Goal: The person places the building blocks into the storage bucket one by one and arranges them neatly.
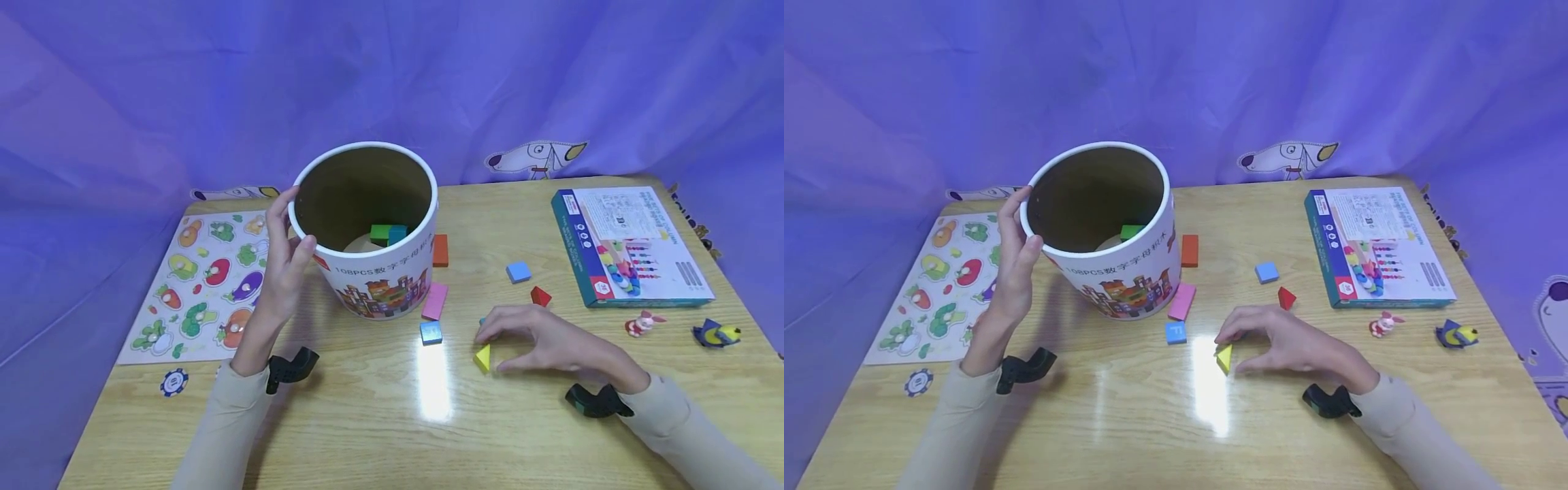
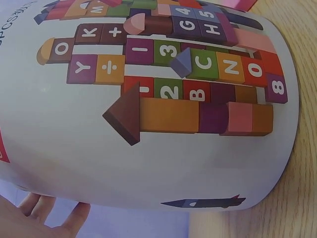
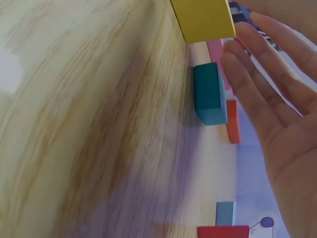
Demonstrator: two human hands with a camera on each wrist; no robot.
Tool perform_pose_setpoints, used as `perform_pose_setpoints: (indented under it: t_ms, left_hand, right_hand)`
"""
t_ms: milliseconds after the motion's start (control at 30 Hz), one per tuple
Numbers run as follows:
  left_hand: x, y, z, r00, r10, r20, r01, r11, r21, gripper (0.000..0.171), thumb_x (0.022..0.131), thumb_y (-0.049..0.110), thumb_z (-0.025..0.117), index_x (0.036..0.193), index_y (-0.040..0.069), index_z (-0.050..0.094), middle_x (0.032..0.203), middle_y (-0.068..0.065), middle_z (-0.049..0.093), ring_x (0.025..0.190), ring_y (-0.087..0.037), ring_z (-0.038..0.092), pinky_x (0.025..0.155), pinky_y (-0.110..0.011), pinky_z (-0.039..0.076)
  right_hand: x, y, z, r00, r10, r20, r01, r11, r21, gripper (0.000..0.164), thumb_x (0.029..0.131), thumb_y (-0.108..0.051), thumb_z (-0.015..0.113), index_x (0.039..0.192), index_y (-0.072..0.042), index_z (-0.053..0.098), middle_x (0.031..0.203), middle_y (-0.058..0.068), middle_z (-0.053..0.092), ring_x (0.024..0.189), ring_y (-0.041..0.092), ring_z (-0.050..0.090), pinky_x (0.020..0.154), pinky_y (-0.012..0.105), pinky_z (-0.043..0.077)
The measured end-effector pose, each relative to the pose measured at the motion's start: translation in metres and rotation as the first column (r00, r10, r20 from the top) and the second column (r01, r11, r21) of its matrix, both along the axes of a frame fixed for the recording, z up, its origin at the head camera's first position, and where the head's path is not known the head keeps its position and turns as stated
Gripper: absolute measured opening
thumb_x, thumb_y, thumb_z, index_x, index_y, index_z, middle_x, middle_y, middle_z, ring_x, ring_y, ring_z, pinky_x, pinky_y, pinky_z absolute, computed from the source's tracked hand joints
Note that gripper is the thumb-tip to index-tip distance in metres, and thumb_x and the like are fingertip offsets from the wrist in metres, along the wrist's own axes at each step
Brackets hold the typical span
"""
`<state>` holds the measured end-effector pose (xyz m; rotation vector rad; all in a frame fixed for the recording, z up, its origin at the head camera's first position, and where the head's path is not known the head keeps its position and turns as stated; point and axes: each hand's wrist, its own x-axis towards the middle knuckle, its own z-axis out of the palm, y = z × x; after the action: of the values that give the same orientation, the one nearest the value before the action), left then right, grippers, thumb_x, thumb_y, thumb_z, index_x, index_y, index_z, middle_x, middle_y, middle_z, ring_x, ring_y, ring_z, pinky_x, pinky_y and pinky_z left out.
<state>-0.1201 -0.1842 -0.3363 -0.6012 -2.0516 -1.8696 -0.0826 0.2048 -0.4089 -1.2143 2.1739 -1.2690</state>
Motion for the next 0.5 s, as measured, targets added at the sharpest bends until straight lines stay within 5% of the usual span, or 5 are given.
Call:
perform_pose_setpoints:
  t_ms: [267,500]
  left_hand:
    - [0.0001,0.0009,0.0007,1.0,0.012,0.016,-0.012,1.0,-0.026,0.068,0.09,0.023,0.05,0.151,0.019,0.021,0.155,-0.004,0.027,0.139,-0.035,0.03,0.096,-0.027,0.049]
    - [0.0006,0.0007,0.0009,1.0,0.008,0.012,-0.008,1.0,-0.022,0.068,0.089,0.02,0.049,0.151,0.019,0.021,0.155,-0.006,0.027,0.137,-0.039,0.031,0.095,-0.026,0.05]
  right_hand:
    - [0.0017,-0.0064,-0.0028,0.998,0.05,-0.038,-0.049,0.998,0.025,0.033,0.084,-0.022,0.075,0.117,-0.019,0.069,0.115,-0.003,0.067,0.107,0.01,0.059,0.097,0.022,0.046]
    - [0.0043,-0.0093,-0.005,0.998,0.036,-0.043,-0.033,0.996,0.079,0.026,0.087,-0.021,0.072,0.113,-0.022,0.071,0.111,-0.008,0.069,0.102,0.007,0.059,0.094,0.023,0.049]
